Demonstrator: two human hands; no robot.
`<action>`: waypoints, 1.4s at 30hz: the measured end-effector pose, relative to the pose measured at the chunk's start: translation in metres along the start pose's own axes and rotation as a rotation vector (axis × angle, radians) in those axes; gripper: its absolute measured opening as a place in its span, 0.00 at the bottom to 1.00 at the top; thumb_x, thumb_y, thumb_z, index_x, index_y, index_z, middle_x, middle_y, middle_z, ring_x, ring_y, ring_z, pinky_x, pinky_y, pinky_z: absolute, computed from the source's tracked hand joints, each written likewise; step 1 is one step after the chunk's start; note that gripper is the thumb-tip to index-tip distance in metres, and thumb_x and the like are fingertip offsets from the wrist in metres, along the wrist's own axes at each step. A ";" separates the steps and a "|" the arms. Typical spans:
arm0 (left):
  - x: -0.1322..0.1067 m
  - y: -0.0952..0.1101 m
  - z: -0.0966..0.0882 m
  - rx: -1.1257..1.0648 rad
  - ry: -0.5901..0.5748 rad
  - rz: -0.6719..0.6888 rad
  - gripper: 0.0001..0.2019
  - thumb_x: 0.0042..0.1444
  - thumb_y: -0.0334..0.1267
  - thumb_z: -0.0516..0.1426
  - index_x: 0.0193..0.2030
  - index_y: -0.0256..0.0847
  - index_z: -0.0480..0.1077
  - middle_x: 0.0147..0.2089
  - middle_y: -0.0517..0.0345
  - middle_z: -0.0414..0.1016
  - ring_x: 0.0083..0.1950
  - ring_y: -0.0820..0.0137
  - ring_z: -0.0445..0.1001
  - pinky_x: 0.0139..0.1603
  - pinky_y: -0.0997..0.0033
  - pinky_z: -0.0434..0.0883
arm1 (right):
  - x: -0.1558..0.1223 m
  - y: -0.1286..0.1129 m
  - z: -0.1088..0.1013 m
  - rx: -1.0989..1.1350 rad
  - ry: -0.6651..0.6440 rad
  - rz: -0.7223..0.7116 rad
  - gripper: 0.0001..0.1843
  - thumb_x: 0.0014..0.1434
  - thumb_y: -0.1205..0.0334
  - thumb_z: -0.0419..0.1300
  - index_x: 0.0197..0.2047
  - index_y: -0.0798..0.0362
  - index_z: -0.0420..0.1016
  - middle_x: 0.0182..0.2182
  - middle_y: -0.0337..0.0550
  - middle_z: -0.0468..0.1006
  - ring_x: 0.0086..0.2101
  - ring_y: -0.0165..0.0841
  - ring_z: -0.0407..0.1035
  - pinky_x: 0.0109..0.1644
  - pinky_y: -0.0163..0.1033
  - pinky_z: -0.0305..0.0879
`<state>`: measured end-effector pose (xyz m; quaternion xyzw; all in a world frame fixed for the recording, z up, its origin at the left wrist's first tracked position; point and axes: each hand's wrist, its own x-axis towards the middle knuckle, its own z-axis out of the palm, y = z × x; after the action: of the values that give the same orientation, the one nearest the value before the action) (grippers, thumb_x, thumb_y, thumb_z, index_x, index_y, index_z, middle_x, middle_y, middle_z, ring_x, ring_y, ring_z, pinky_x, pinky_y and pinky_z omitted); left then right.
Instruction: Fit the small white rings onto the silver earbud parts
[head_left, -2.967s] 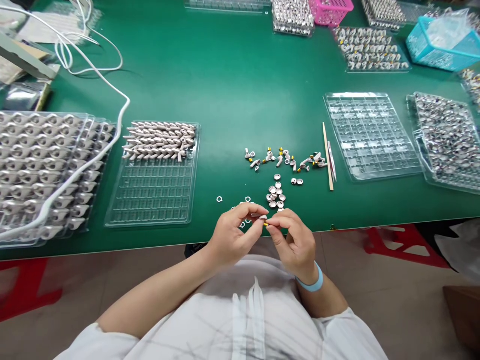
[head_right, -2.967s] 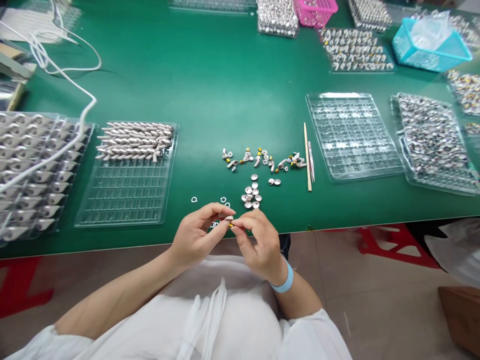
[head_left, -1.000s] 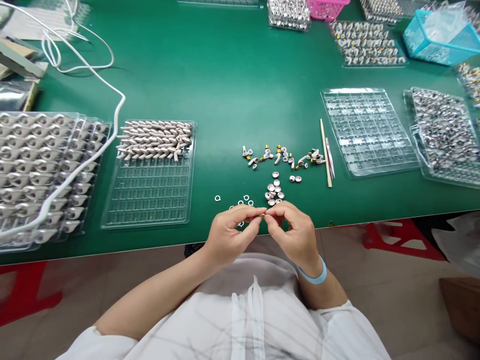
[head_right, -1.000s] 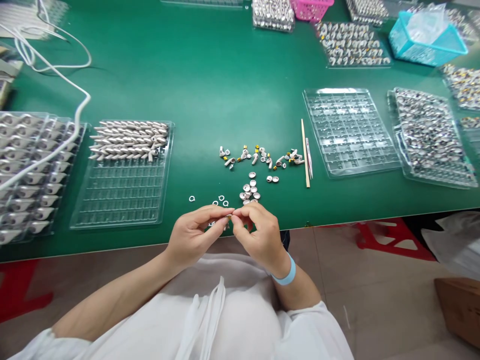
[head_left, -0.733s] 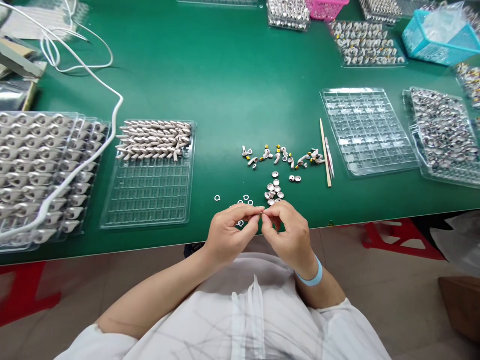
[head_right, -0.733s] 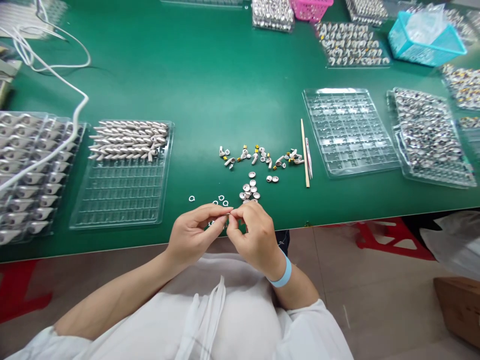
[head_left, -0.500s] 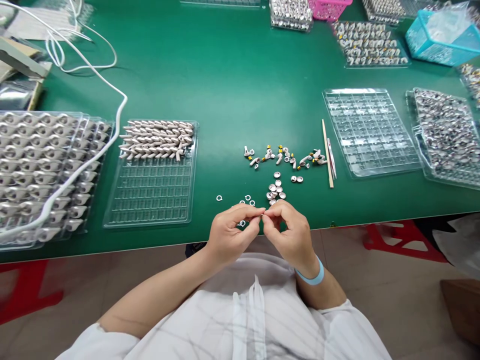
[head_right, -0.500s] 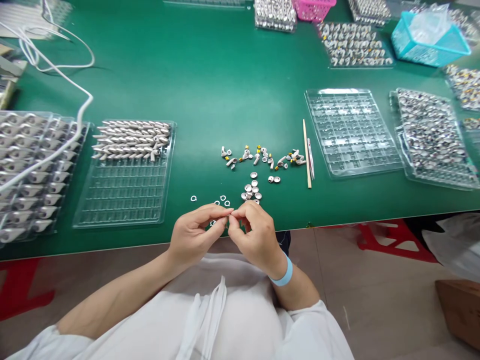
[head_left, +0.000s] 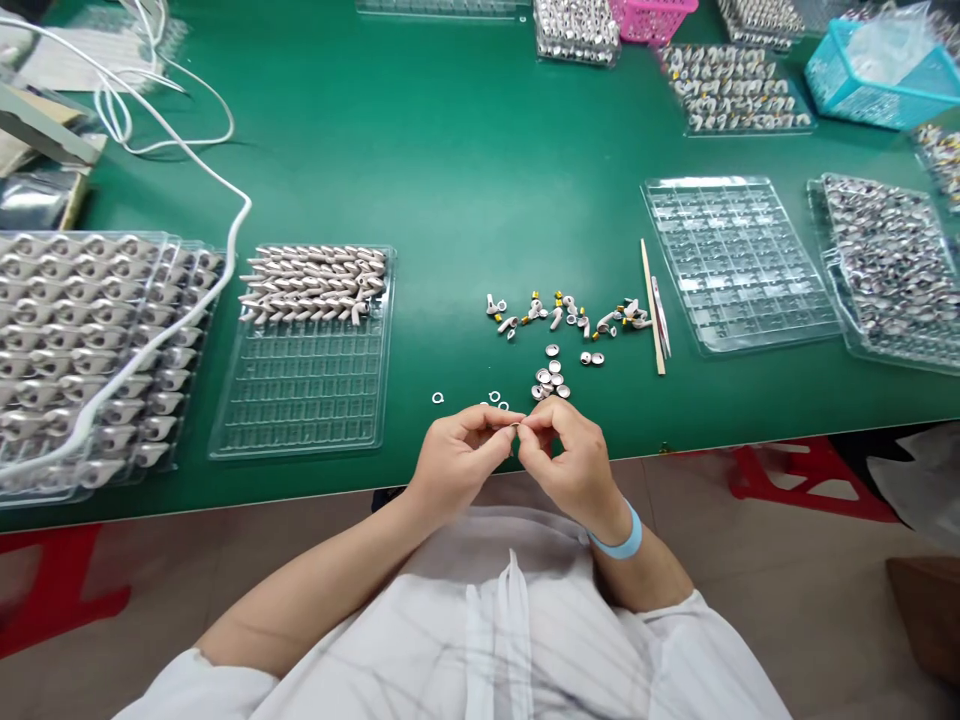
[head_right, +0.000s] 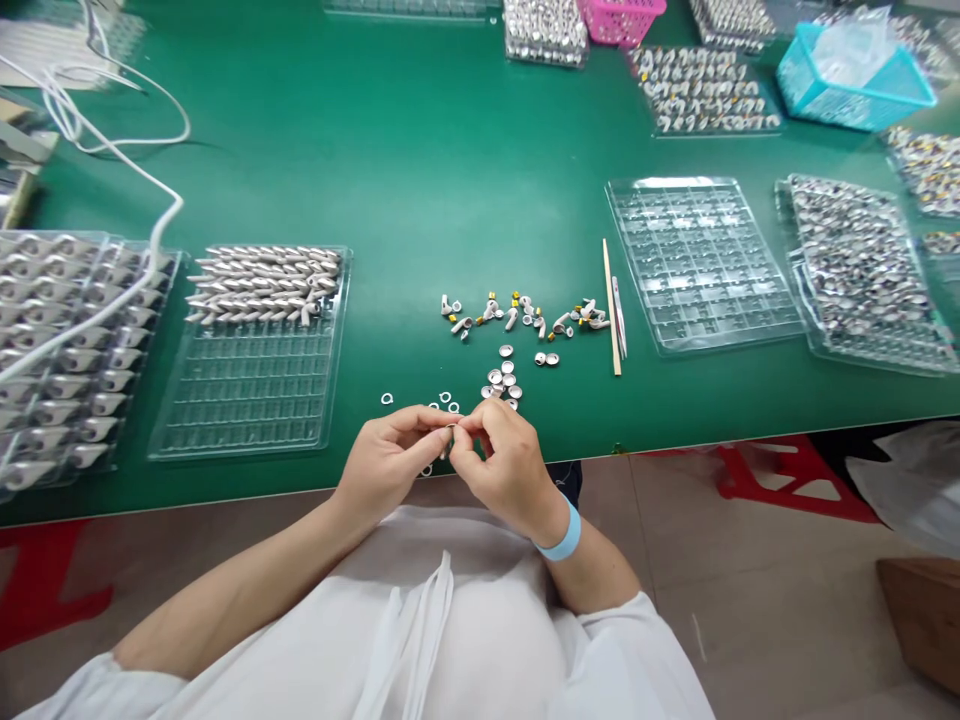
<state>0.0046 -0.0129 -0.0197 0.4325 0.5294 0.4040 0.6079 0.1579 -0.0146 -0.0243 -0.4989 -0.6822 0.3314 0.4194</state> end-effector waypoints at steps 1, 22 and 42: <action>0.002 0.000 0.000 -0.068 -0.009 -0.054 0.05 0.52 0.33 0.62 0.35 0.37 0.80 0.33 0.55 0.81 0.32 0.71 0.75 0.34 0.74 0.71 | 0.000 -0.001 -0.002 -0.010 0.001 -0.006 0.07 0.60 0.70 0.56 0.31 0.51 0.65 0.26 0.35 0.69 0.25 0.27 0.62 0.29 0.35 0.62; 0.006 0.005 0.008 -0.241 0.010 -0.129 0.07 0.53 0.37 0.64 0.38 0.39 0.80 0.35 0.57 0.79 0.35 0.73 0.73 0.39 0.76 0.71 | -0.021 0.003 -0.002 -0.203 0.166 -0.230 0.19 0.60 0.72 0.61 0.53 0.48 0.70 0.40 0.48 0.78 0.39 0.37 0.73 0.40 0.45 0.74; 0.003 0.007 -0.003 0.052 -0.211 -0.047 0.11 0.57 0.40 0.60 0.42 0.37 0.79 0.41 0.50 0.83 0.42 0.64 0.78 0.45 0.68 0.73 | -0.018 0.001 -0.013 0.286 0.047 0.373 0.08 0.60 0.60 0.64 0.43 0.50 0.78 0.32 0.40 0.81 0.29 0.29 0.74 0.30 0.33 0.73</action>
<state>0.0017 -0.0081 -0.0142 0.4758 0.4827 0.3278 0.6581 0.1726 -0.0310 -0.0243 -0.5595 -0.5142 0.4848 0.4331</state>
